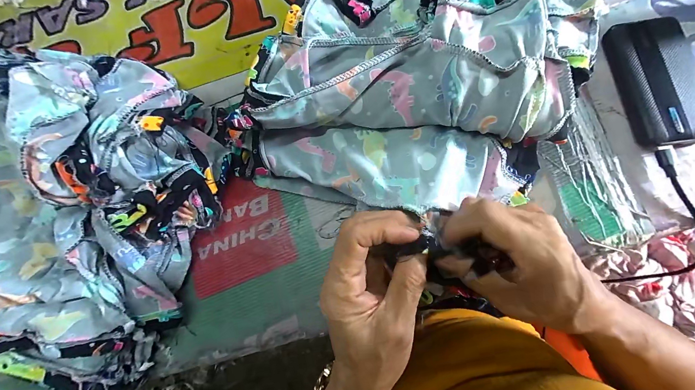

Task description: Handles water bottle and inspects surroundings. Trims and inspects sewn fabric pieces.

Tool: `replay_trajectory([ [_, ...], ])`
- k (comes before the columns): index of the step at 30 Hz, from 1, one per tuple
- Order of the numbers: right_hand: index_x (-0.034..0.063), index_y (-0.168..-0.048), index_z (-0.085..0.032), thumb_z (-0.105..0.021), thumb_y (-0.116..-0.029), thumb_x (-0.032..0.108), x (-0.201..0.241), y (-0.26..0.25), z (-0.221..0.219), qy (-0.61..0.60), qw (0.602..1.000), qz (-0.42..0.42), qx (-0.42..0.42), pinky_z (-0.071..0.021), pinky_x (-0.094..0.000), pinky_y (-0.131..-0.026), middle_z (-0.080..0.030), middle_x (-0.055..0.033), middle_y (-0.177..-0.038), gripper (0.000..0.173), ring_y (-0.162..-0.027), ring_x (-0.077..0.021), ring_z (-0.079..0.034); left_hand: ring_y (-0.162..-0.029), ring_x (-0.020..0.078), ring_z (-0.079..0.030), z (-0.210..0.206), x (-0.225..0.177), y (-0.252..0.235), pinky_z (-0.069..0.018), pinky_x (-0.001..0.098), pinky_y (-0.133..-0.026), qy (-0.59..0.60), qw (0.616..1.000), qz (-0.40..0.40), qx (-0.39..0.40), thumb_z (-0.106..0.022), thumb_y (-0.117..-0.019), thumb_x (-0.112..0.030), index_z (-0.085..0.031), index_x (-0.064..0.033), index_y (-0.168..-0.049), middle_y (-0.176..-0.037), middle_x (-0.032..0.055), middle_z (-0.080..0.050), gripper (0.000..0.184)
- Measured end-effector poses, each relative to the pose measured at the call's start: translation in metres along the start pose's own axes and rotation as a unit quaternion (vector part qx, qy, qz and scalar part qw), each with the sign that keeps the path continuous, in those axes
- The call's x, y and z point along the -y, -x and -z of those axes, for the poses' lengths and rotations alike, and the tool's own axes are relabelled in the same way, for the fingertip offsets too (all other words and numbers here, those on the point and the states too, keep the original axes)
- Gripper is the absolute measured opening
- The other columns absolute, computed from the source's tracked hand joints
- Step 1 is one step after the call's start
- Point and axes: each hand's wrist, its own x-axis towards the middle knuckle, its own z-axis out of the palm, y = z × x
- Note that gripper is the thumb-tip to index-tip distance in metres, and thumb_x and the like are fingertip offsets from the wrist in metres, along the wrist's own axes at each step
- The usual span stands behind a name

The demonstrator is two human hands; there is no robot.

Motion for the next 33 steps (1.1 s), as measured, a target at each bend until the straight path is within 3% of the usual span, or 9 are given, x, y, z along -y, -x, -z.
replay_trajectory([
  [2,0.0046,-0.099,-0.066,-0.062,-0.0986,0.016,0.001,0.003,0.0,0.048,0.998,0.031,0.011,-0.0474,-0.0197,-0.06,-0.068,-0.0054,-0.08,0.012,-0.068,-0.0073,-0.061,-0.105,0.0055,-0.066,0.004,0.001,-0.003,-0.0581,0.0216,-0.088,-0.107,0.992,-0.055,-0.032,-0.064,-0.0959,-0.007,-0.065,-0.0156,-0.109,-0.111,-0.0061,-0.067,0.015],
  [4,0.005,-0.098,-0.065,-0.059,-0.0998,0.016,0.005,0.003,0.002,0.067,0.996,0.05,0.024,-0.0465,-0.0224,-0.057,-0.067,-0.006,-0.079,0.012,-0.067,-0.0102,-0.061,-0.105,0.0062,-0.068,0.006,0.0,-0.007,-0.0585,0.0226,-0.088,-0.122,0.987,-0.074,-0.073,-0.065,-0.0947,-0.008,-0.066,-0.018,-0.105,-0.11,-0.0072,-0.07,0.015],
  [6,0.0049,-0.097,-0.065,-0.058,-0.099,0.014,0.008,0.003,0.0,0.088,0.994,0.058,0.026,-0.0477,-0.0255,-0.055,-0.068,-0.007,-0.079,0.011,-0.067,-0.0133,-0.063,-0.099,0.0077,-0.07,0.003,-0.004,-0.009,-0.0597,0.0235,-0.086,0.036,0.996,-0.003,-0.077,-0.069,-0.0954,-0.01,-0.068,-0.0194,-0.104,-0.106,-0.0038,-0.073,0.013],
  [8,0.0051,-0.097,-0.065,-0.059,-0.0976,0.014,0.008,0.001,-0.006,0.116,0.991,0.061,0.012,-0.0468,-0.0273,-0.053,-0.067,-0.0069,-0.077,0.011,-0.065,-0.0148,-0.062,-0.093,0.0122,-0.073,-0.002,-0.004,-0.012,-0.0613,0.0276,-0.083,0.229,0.967,0.084,-0.075,-0.073,-0.0919,-0.008,-0.07,-0.0159,-0.101,-0.099,0.004,-0.074,0.013],
  [11,0.0057,-0.105,-0.064,-0.063,-0.0962,0.023,0.011,-0.001,-0.009,0.125,0.99,0.054,-0.02,-0.0468,-0.0258,-0.056,-0.067,-0.0068,-0.08,0.019,-0.067,-0.0136,-0.061,-0.093,0.0145,-0.073,-0.006,-0.004,-0.013,-0.0614,0.0297,-0.084,0.31,0.942,0.115,-0.062,-0.072,-0.0934,-0.008,-0.07,-0.0127,-0.105,-0.099,0.0076,-0.073,0.012],
  [13,0.0055,-0.114,-0.06,-0.062,-0.0969,0.029,0.015,0.003,-0.005,0.094,0.994,0.043,-0.026,-0.0482,-0.0222,-0.063,-0.066,-0.0066,-0.088,0.029,-0.075,-0.0103,-0.061,-0.092,0.0155,-0.074,-0.006,-0.006,-0.012,-0.0617,0.0305,-0.084,0.312,0.941,0.11,-0.069,-0.071,-0.0936,-0.007,-0.07,-0.0107,-0.106,-0.098,0.0094,-0.074,0.013],
  [17,0.007,-0.119,-0.056,-0.061,-0.1011,0.026,0.017,0.001,-0.001,0.057,0.996,0.026,-0.059,-0.0505,-0.0177,-0.071,-0.065,-0.0047,-0.098,0.027,-0.087,-0.0059,-0.063,-0.09,0.0149,-0.074,-0.009,-0.007,-0.012,-0.0618,0.0314,-0.084,0.316,0.937,0.118,-0.088,-0.072,-0.0928,-0.006,-0.069,-0.0109,-0.106,-0.095,0.0085,-0.073,0.014],
  [25,0.0063,-0.114,-0.066,-0.068,-0.099,0.022,0.019,-0.021,0.005,0.085,0.992,0.039,-0.088,-0.052,-0.0187,-0.073,-0.069,-0.0037,-0.101,0.022,-0.088,-0.0054,-0.065,-0.091,0.0136,-0.073,-0.011,-0.009,-0.012,-0.0611,0.0301,-0.085,0.311,0.939,0.116,-0.093,-0.073,-0.0923,-0.007,-0.069,-0.0114,-0.106,-0.097,0.0074,-0.073,0.015],
  [33,0.0064,-0.11,-0.068,-0.068,-0.0988,0.018,0.018,-0.025,0.004,0.075,0.993,0.045,-0.082,-0.0517,-0.0198,-0.072,-0.07,-0.0033,-0.099,0.016,-0.086,-0.0055,-0.065,-0.09,0.0139,-0.073,-0.013,-0.01,-0.012,-0.0615,0.03,-0.084,0.28,0.951,0.094,-0.094,-0.071,-0.0921,-0.001,-0.069,-0.0107,-0.107,-0.096,0.0089,-0.073,0.018],
])
